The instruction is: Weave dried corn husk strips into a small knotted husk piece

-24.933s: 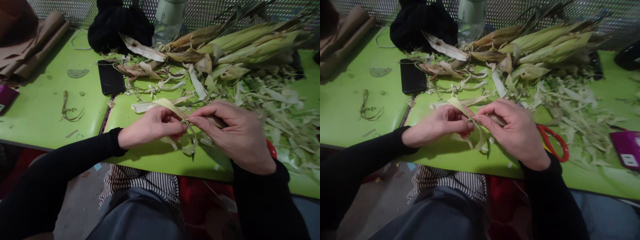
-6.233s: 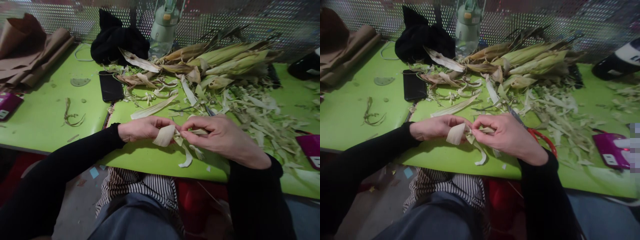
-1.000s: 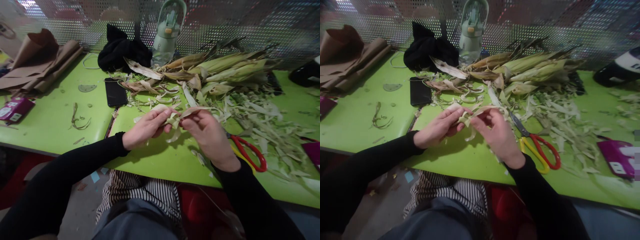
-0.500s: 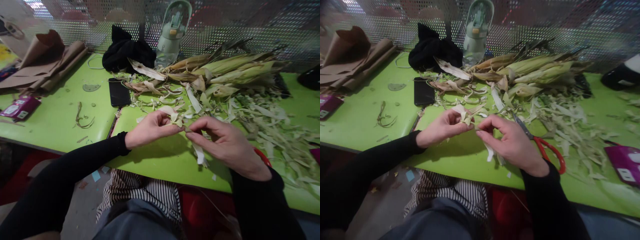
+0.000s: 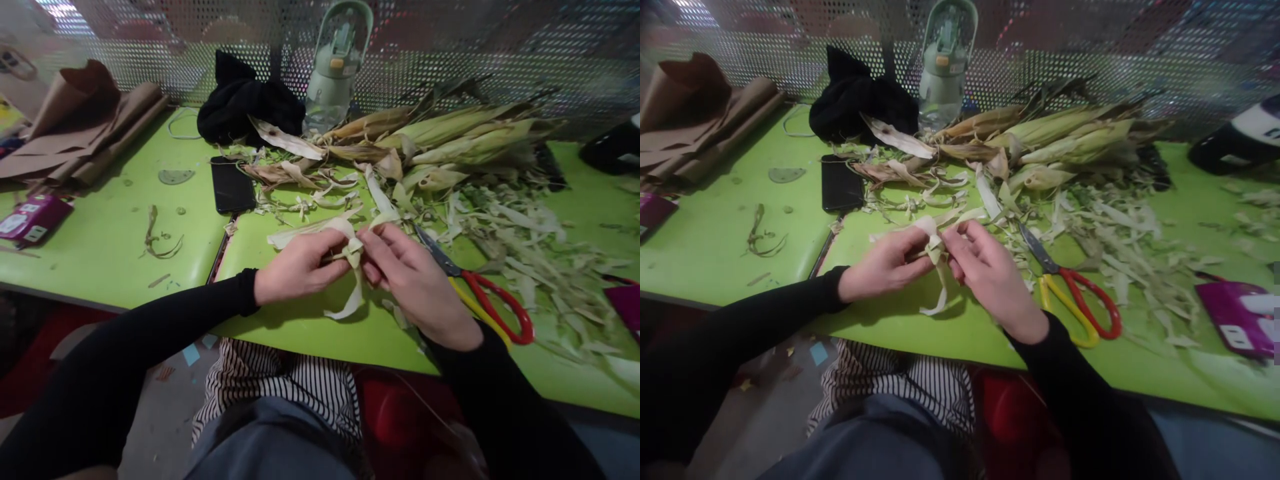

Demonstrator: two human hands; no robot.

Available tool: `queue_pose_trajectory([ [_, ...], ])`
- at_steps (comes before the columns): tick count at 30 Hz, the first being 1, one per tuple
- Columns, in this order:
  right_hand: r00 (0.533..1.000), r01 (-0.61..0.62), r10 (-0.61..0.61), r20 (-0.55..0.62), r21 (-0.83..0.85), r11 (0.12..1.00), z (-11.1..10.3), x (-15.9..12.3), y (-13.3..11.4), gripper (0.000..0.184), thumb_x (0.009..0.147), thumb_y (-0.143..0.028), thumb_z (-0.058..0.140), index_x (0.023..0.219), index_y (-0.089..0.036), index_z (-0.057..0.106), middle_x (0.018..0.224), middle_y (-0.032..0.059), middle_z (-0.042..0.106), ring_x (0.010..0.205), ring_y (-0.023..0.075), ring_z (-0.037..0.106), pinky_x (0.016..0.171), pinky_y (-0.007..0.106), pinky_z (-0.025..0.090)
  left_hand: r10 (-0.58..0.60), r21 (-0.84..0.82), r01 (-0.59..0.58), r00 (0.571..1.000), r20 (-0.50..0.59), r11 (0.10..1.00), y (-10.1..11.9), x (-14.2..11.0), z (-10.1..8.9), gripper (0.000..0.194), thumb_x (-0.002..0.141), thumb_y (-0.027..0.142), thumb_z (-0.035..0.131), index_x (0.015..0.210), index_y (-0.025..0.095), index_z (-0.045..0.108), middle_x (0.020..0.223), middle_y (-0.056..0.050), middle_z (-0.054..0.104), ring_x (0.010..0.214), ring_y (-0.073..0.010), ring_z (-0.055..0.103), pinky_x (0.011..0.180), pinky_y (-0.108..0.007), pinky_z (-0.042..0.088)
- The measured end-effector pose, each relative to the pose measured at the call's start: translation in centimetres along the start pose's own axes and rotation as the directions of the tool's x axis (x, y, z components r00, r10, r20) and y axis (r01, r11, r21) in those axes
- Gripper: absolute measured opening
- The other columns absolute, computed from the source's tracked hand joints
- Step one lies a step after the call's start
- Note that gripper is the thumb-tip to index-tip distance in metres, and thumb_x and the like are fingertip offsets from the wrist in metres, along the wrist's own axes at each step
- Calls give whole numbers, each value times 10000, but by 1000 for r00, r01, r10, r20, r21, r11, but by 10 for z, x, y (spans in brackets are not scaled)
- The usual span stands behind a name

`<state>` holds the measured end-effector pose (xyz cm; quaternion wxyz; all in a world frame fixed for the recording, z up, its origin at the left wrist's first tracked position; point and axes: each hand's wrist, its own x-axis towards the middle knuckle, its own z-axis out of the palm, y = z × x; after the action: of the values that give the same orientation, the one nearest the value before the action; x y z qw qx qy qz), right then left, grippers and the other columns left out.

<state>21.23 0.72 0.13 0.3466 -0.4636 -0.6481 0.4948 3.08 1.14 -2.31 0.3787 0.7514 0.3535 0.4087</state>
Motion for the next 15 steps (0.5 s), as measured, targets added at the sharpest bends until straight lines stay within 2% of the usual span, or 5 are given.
queue_pose_trajectory([
  [3, 991, 78, -79, -104, -20, 997, 7, 2, 5, 308, 941, -552, 594, 955, -245, 577, 659, -49, 561, 557, 111, 510, 484, 225, 398, -25, 34, 25, 1000, 10, 999, 4, -2, 1, 137, 803, 191, 572, 803, 202, 435, 652, 60, 440, 567, -87, 376, 540, -232, 322],
  [6, 962, 149, -178, -208, -147, 978, 7, 4, 8, 263, 966, -513, 564, 957, -252, 594, 803, -9, 624, 687, 140, 583, 592, 260, 472, -56, 33, 57, 998, -23, 998, 6, -2, 2, 155, 881, 290, 550, 821, 205, 435, 681, 38, 485, 591, -99, 409, 560, -245, 346],
  [10, 955, 132, -181, -236, -208, 969, 8, 7, 9, 232, 994, -478, 508, 936, -267, 585, 720, -13, 553, 618, 155, 545, 556, 290, 455, -64, 27, 66, 995, -81, 997, 5, -2, 8, 267, 942, 379, 534, 777, 210, 410, 676, 25, 491, 606, -106, 418, 592, -265, 355],
  [12, 952, 163, -206, -227, -195, 967, 10, 6, 8, 231, 992, -476, 509, 929, -268, 585, 704, -15, 535, 584, 152, 520, 538, 295, 447, -97, -28, 96, 993, -70, 995, 6, -3, 10, 245, 913, 371, 608, 828, 203, 453, 656, 43, 461, 581, -100, 388, 561, -263, 334],
  [15, 898, 266, -331, -291, -241, 933, 14, 3, 7, 215, 970, -463, 564, 917, -259, 609, 776, -1, 600, 610, 144, 535, 570, 299, 460, -180, -264, 161, 983, -46, 951, 12, -4, 12, 192, 957, 375, 574, 1001, 191, 541, 674, 48, 427, 576, -95, 389, 533, -246, 351],
])
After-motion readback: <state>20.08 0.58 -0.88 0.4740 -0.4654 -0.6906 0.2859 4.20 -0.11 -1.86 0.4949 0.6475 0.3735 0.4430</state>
